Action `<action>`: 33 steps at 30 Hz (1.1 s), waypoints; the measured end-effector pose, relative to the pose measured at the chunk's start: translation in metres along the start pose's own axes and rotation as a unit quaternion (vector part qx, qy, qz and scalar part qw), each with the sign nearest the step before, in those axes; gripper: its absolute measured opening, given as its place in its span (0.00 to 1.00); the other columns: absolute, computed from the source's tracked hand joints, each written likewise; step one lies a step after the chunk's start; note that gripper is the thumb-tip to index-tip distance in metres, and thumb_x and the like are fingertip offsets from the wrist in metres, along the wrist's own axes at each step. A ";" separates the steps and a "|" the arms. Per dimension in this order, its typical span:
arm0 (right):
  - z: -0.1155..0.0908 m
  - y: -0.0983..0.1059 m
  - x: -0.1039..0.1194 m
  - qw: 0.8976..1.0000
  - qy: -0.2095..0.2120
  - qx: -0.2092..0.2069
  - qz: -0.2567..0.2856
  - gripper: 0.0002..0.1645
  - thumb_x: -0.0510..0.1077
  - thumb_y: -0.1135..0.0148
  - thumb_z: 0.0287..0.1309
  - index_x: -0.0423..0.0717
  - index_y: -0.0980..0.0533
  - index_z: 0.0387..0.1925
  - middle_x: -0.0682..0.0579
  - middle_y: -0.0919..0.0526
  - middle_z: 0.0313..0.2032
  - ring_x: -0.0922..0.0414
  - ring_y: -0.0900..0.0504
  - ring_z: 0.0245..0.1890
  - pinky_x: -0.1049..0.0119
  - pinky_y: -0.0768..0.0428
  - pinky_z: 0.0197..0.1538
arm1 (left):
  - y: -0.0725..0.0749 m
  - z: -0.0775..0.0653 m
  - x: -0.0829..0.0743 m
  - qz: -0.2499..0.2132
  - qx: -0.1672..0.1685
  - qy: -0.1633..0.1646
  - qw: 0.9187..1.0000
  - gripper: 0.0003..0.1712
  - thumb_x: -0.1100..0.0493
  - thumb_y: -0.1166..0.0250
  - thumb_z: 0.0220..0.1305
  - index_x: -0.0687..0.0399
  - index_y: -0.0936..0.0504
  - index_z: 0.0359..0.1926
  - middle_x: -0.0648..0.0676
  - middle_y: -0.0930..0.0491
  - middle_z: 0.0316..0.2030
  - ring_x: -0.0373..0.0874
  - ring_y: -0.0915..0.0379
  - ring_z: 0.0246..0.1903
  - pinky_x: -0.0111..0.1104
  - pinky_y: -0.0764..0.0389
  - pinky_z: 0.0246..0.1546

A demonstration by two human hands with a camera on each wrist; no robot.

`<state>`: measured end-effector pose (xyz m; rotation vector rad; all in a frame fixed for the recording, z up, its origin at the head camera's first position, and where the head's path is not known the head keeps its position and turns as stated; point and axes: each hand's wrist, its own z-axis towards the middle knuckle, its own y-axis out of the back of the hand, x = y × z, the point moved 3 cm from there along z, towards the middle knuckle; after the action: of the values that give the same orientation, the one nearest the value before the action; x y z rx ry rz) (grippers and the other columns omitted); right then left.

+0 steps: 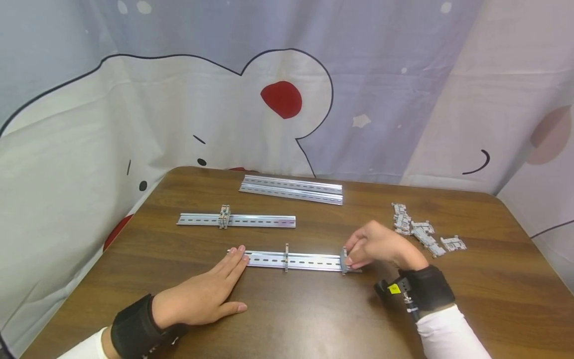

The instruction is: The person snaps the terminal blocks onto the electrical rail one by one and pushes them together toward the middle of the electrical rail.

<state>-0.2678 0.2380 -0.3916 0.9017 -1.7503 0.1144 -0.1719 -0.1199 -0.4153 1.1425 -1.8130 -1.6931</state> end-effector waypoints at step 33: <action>0.033 -0.051 0.009 0.995 0.036 -0.024 0.091 0.27 0.36 0.26 0.50 0.24 0.26 0.48 0.39 0.14 0.34 0.46 0.13 0.37 0.54 0.16 0.44 | 0.002 0.001 0.000 0.000 -0.001 0.004 1.000 0.52 0.34 0.48 0.69 0.69 0.53 0.75 0.67 0.65 0.75 0.60 0.67 0.75 0.47 0.48 0.71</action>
<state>-0.2629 0.1814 -0.4144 0.6946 -1.7570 0.2202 -0.1727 -0.1192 -0.4136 1.1481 -1.8070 -1.6877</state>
